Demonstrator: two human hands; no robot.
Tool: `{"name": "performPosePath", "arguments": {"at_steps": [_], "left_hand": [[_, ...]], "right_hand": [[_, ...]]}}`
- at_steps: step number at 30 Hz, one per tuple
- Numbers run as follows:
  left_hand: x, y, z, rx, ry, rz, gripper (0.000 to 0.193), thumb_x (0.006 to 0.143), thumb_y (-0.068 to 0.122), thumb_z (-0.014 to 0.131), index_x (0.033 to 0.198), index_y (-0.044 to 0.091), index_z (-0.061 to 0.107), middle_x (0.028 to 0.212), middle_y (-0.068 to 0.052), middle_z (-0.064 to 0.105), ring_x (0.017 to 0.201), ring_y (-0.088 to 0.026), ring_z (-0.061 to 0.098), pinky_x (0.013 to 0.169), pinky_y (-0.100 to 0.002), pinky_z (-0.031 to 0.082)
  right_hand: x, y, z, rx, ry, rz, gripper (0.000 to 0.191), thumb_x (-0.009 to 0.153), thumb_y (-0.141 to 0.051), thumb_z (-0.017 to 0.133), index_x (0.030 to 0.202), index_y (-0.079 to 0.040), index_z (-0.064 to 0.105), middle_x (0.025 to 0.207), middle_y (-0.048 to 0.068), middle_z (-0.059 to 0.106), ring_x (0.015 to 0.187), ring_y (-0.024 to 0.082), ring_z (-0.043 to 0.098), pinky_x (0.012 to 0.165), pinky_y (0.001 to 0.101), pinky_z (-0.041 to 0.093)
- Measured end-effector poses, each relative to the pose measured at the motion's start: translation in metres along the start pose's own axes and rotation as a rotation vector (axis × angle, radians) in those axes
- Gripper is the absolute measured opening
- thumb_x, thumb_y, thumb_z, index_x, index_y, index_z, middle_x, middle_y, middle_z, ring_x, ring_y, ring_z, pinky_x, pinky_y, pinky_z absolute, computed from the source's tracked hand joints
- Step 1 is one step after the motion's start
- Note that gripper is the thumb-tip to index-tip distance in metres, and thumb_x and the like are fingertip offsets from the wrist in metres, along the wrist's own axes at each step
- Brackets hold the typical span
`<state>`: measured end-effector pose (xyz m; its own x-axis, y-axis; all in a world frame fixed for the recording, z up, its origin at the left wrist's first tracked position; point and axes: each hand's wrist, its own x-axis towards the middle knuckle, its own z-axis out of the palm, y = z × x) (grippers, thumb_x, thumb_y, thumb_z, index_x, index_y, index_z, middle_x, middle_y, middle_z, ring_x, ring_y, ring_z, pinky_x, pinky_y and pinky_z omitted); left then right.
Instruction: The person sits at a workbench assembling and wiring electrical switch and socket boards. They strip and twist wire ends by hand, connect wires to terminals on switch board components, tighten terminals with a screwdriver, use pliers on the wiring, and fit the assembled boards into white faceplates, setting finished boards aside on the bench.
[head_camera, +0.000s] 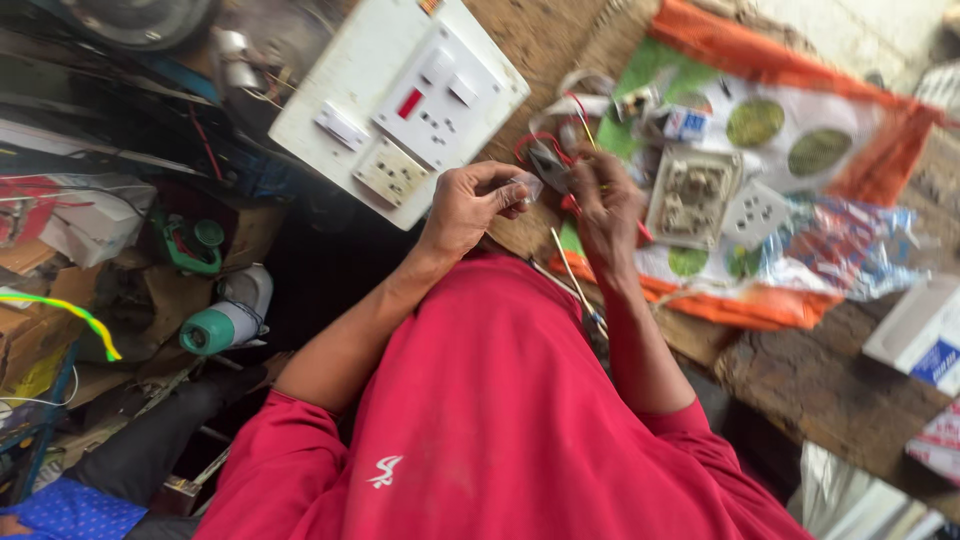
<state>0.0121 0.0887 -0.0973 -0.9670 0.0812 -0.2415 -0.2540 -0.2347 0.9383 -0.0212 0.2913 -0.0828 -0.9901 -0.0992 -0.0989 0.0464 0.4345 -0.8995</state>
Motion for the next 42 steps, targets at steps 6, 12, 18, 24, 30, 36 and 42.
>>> {"name": "performPosePath", "arguments": {"at_steps": [6,12,18,24,30,36,42], "left_hand": [[0.014,-0.011,-0.022,-0.243,0.146,-0.005,0.03,0.096,0.01,0.071,0.122,-0.004,0.07,0.1,-0.006,0.078,0.084,-0.009,0.073,0.073,-0.024,0.061],[0.016,-0.017,-0.027,-0.149,0.235,0.084,0.027,0.1,0.016,0.074,0.118,-0.005,0.074,0.097,-0.008,0.078,0.084,-0.009,0.072,0.076,-0.024,0.06],[0.016,0.0,-0.027,-0.035,0.32,0.089,0.027,0.099,0.019,0.072,0.116,-0.002,0.074,0.096,-0.005,0.079,0.081,-0.007,0.072,0.072,-0.022,0.06],[0.006,0.022,-0.018,0.246,0.32,0.166,0.021,0.098,0.015,0.074,0.114,0.001,0.078,0.093,-0.005,0.079,0.075,-0.006,0.066,0.066,-0.023,0.057],[0.001,0.029,-0.017,0.566,0.35,0.499,0.021,0.096,0.005,0.071,0.117,0.003,0.074,0.107,-0.011,0.076,0.096,-0.02,0.077,0.083,-0.031,0.064],[-0.006,0.031,0.004,0.884,0.457,0.608,0.023,0.095,-0.002,0.071,0.118,-0.001,0.072,0.108,-0.017,0.074,0.096,-0.03,0.075,0.086,-0.036,0.062],[-0.023,0.03,0.005,0.461,0.455,0.458,0.02,0.097,0.001,0.068,0.116,0.001,0.074,0.107,-0.012,0.078,0.094,-0.019,0.077,0.085,-0.028,0.065]], "right_hand": [[0.036,0.021,-0.008,-0.701,0.002,-0.092,0.045,0.096,-0.024,0.074,0.135,-0.004,0.062,0.113,0.017,0.062,0.104,0.032,0.059,0.09,0.046,0.045],[0.031,0.027,-0.013,-0.604,0.061,-0.166,0.022,0.106,-0.012,0.065,0.126,-0.003,0.065,0.118,0.019,0.06,0.106,0.027,0.06,0.09,0.0432,0.049],[0.01,-0.017,-0.01,-0.152,-0.288,-0.049,0.04,0.099,-0.007,0.057,0.138,-0.007,0.066,0.099,0.013,0.071,0.077,0.019,0.063,0.067,0.0327,0.052],[0.013,-0.064,0.006,-0.107,-0.423,-0.071,0.06,0.093,-0.011,0.064,0.151,-0.012,0.048,0.085,0.005,0.068,0.069,0.012,0.064,0.062,0.0308,0.05],[0.016,-0.074,0.016,-0.045,-0.457,0.072,0.057,0.097,-0.012,0.061,0.154,-0.017,0.057,0.076,0.016,0.056,0.068,0.012,0.048,0.062,0.0316,0.043],[0.01,-0.045,0.031,-0.219,-0.217,-0.103,0.041,0.106,-0.018,0.066,0.148,-0.015,0.064,0.097,0.01,0.074,0.078,0.013,0.064,0.069,0.033,0.052],[0.073,-0.012,0.003,0.141,0.109,0.093,0.049,0.107,-0.001,0.051,0.156,-0.006,0.046,0.082,0.02,0.053,0.071,0.021,0.05,0.059,0.0363,0.044]]}}
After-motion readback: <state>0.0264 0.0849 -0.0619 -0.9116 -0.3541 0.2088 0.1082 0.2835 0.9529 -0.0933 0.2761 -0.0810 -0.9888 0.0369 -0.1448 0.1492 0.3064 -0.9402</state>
